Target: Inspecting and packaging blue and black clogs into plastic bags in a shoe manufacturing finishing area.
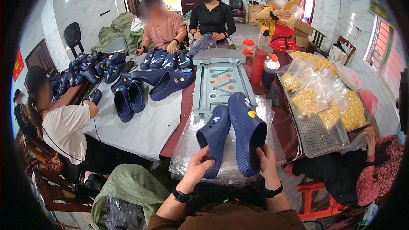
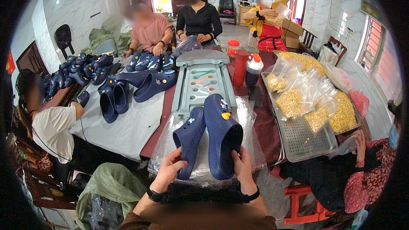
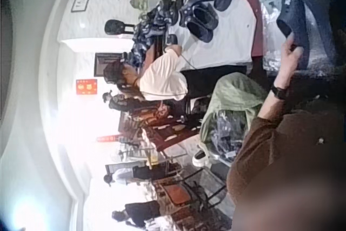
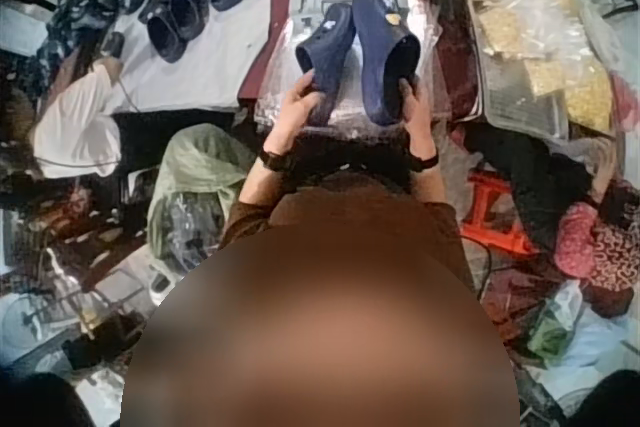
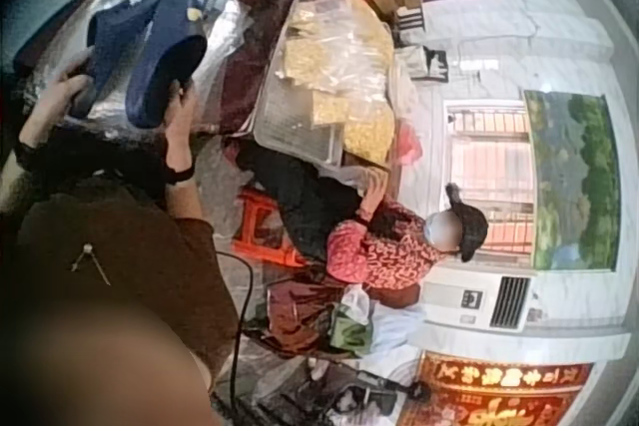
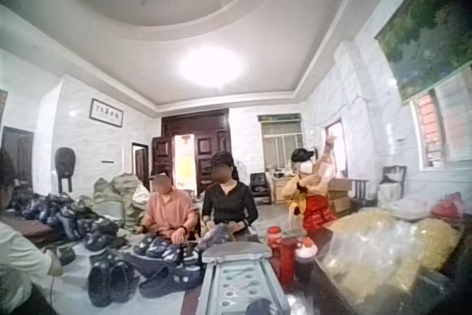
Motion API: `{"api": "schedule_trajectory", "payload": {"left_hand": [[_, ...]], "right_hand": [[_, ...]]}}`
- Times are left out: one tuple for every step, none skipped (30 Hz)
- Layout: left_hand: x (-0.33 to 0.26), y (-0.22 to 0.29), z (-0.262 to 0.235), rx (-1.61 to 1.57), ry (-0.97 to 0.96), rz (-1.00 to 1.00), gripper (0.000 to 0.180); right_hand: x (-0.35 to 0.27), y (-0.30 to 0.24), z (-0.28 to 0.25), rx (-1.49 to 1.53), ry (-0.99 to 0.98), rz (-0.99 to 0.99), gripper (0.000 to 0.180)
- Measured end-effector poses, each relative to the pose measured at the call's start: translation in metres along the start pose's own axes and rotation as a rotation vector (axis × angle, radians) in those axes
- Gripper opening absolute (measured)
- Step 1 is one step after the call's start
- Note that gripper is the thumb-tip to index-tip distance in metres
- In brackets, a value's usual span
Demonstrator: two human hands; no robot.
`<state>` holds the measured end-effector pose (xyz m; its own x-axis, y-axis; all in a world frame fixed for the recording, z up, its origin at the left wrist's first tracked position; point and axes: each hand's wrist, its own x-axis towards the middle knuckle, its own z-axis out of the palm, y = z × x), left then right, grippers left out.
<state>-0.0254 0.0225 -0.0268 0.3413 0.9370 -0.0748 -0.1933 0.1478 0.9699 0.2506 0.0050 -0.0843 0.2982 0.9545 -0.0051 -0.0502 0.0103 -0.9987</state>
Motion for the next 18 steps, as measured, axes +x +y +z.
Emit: {"api": "schedule_trajectory", "payload": {"left_hand": [[-0.001, 0.003, 0.004, -0.125, -0.068, 0.015, 0.060], [0.001, 0.004, 0.009, -0.119, -0.047, -0.034, 0.060], [0.002, 0.003, 0.017, -0.285, -0.101, -0.005, 0.060], [0.003, 0.001, 0.024, -0.451, -0.156, 0.024, 0.060], [0.003, -0.002, 0.028, -0.496, -0.155, -0.018, 0.063], [0.004, -0.006, 0.034, -0.498, -0.157, -0.017, 0.063], [0.006, -0.012, 0.040, -0.537, -0.172, -0.014, 0.063], [0.006, -0.017, 0.043, -0.594, -0.215, 0.025, 0.063], [0.008, -0.021, 0.044, -0.572, -0.253, -0.006, 0.062], [0.010, -0.024, 0.043, -0.571, -0.240, -0.024, 0.062], [0.011, -0.027, 0.042, -0.481, -0.237, -0.085, 0.061], [0.013, -0.029, 0.040, -0.390, -0.234, -0.144, 0.060], [0.014, -0.031, 0.040, -0.390, -0.235, -0.146, 0.060], [0.015, -0.033, 0.040, -0.366, -0.235, -0.152, 0.059], [0.016, -0.034, 0.040, -0.336, -0.243, -0.147, 0.058], [0.017, -0.034, 0.041, -0.338, -0.236, -0.157, 0.058], [0.018, -0.034, 0.041, -0.329, -0.230, -0.165, 0.057], [0.019, -0.033, 0.042, -0.313, -0.223, -0.165, 0.056]], "right_hand": [[0.000, 0.002, 0.002, 0.023, -0.012, -0.047, 0.035], [-0.001, 0.003, 0.004, 0.066, -0.037, -0.110, 0.036], [-0.001, 0.005, 0.007, 0.041, -0.022, -0.093, 0.036], [0.000, 0.006, 0.010, 0.108, -0.036, -0.127, 0.037], [0.001, 0.006, 0.011, 0.179, -0.071, -0.202, 0.039], [0.002, 0.006, 0.011, 0.174, -0.048, -0.164, 0.039], [0.004, 0.004, 0.011, 0.078, -0.046, -0.182, 0.040], [0.005, 0.003, 0.010, -0.024, -0.022, -0.149, 0.042], [0.003, 0.000, 0.007, -0.022, -0.042, -0.198, 0.042], [0.000, -0.004, 0.001, -0.233, -0.046, -0.088, 0.044], [-0.002, -0.006, -0.001, -0.421, -0.054, 0.016, 0.046], [-0.005, -0.009, -0.002, -0.440, -0.047, 0.026, 0.046], [-0.008, -0.011, -0.003, -0.703, -0.008, -0.018, 0.048], [-0.010, -0.013, -0.004, -0.955, 0.032, -0.057, 0.050], [-0.013, -0.015, -0.005, -0.964, 0.032, -0.062, 0.050], [-0.016, -0.017, -0.006, -0.974, 0.095, -0.123, 0.051], [-0.017, -0.020, -0.007, -0.966, 0.153, -0.188, 0.052], [-0.017, -0.024, -0.007, -0.981, 0.157, -0.185, 0.052]]}}
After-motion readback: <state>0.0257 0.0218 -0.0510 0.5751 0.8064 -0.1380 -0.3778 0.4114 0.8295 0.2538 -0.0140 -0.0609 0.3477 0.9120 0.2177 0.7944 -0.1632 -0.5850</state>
